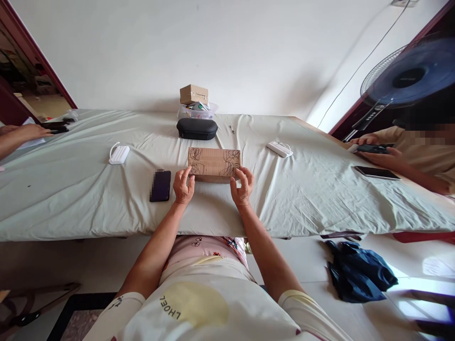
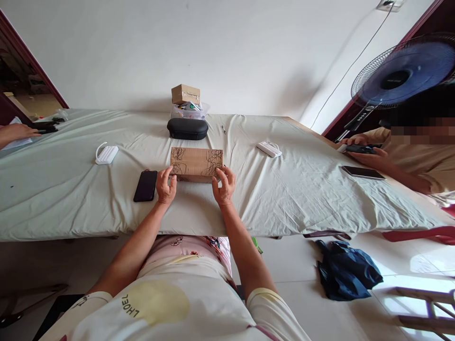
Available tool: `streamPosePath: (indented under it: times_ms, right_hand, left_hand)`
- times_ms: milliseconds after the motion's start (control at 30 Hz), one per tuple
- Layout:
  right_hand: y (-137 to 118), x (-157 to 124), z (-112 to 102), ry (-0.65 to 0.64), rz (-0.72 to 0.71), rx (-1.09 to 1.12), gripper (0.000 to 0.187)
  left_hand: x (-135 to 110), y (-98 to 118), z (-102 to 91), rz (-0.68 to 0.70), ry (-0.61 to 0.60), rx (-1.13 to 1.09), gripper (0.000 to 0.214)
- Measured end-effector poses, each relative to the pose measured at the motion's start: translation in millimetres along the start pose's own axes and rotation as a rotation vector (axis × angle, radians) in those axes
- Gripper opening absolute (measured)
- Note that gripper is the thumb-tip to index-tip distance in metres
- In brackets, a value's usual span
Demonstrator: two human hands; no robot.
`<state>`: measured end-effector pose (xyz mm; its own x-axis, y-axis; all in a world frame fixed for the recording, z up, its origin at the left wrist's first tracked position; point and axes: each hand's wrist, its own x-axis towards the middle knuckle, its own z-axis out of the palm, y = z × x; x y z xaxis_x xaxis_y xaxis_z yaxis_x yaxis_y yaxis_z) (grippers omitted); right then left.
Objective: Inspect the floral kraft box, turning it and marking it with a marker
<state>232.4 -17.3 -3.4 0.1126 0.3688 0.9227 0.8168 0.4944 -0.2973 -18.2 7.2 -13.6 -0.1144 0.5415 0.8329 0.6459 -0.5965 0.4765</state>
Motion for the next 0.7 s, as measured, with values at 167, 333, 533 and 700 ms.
streamPosePath:
  times_ms: [167,333,533,700]
  right_hand:
    - [-13,0,3,-0.083,-0.034,-0.229,0.032]
    - [-37,-2,7,-0.236,-0.023,-0.361,0.042]
    - [-50,-4,11,-0.278,0.021,-0.398,0.049]
    - [-42,-2,12,-0.29,0.065,-0.304,0.052]
  left_hand:
    - [-2,6,5.1,-0.012,-0.076,0.065,0.055]
    - [-7,23,11.5,-0.016,-0.215,0.153,0.049]
    - [-9,42,13.0,-0.056,-0.295,0.238,0.057]
    - [-7,36,11.5,-0.127,-0.317,0.225,0.062]
